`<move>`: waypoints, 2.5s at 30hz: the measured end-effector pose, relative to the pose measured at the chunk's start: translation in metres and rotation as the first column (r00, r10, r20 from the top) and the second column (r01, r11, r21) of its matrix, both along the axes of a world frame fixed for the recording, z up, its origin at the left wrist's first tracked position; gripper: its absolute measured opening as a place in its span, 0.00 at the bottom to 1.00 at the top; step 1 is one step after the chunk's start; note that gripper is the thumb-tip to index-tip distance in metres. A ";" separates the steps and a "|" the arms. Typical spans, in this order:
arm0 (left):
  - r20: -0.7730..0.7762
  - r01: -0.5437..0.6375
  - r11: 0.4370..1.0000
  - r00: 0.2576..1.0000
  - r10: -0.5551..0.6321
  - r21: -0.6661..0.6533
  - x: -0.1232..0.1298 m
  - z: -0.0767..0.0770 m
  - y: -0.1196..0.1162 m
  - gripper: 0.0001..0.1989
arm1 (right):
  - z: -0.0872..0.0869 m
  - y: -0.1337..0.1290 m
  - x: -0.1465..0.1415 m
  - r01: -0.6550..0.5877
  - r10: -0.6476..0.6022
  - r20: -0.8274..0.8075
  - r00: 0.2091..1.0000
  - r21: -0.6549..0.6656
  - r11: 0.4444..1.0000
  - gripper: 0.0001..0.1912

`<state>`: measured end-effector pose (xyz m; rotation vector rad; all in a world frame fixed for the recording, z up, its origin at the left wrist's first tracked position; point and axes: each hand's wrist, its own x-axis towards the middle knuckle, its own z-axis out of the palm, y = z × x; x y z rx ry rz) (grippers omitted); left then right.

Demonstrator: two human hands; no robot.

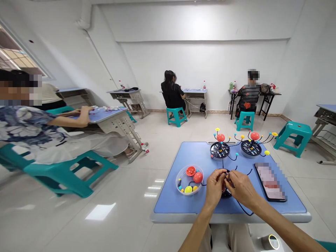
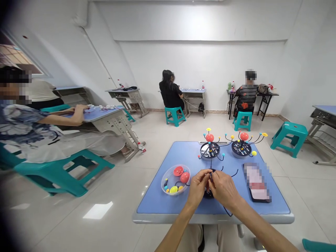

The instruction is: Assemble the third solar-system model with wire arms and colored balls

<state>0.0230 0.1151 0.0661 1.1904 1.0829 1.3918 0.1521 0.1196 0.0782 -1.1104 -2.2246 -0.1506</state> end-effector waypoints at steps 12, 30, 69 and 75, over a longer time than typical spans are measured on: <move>-0.435 -0.032 0.996 0.898 0.067 0.087 -0.006 0.008 0.006 0.13 | -0.027 0.007 0.003 -0.131 0.129 0.041 0.991 0.036 0.991 0.06; -0.656 -0.022 0.996 0.751 0.075 0.088 -0.009 0.025 -0.009 0.18 | 0.007 -0.005 0.046 -0.230 0.225 0.164 0.960 0.011 0.973 0.12; 0.364 0.286 0.831 0.925 -0.109 -0.477 -0.089 0.046 -0.110 0.14 | 0.001 -0.099 -0.071 -0.507 -0.067 -0.771 0.633 -0.478 0.717 0.13; 0.267 0.298 0.801 0.947 -0.179 -0.520 -0.084 0.035 -0.118 0.15 | -0.006 -0.105 -0.060 -0.597 -0.132 -0.838 0.530 -0.479 0.644 0.15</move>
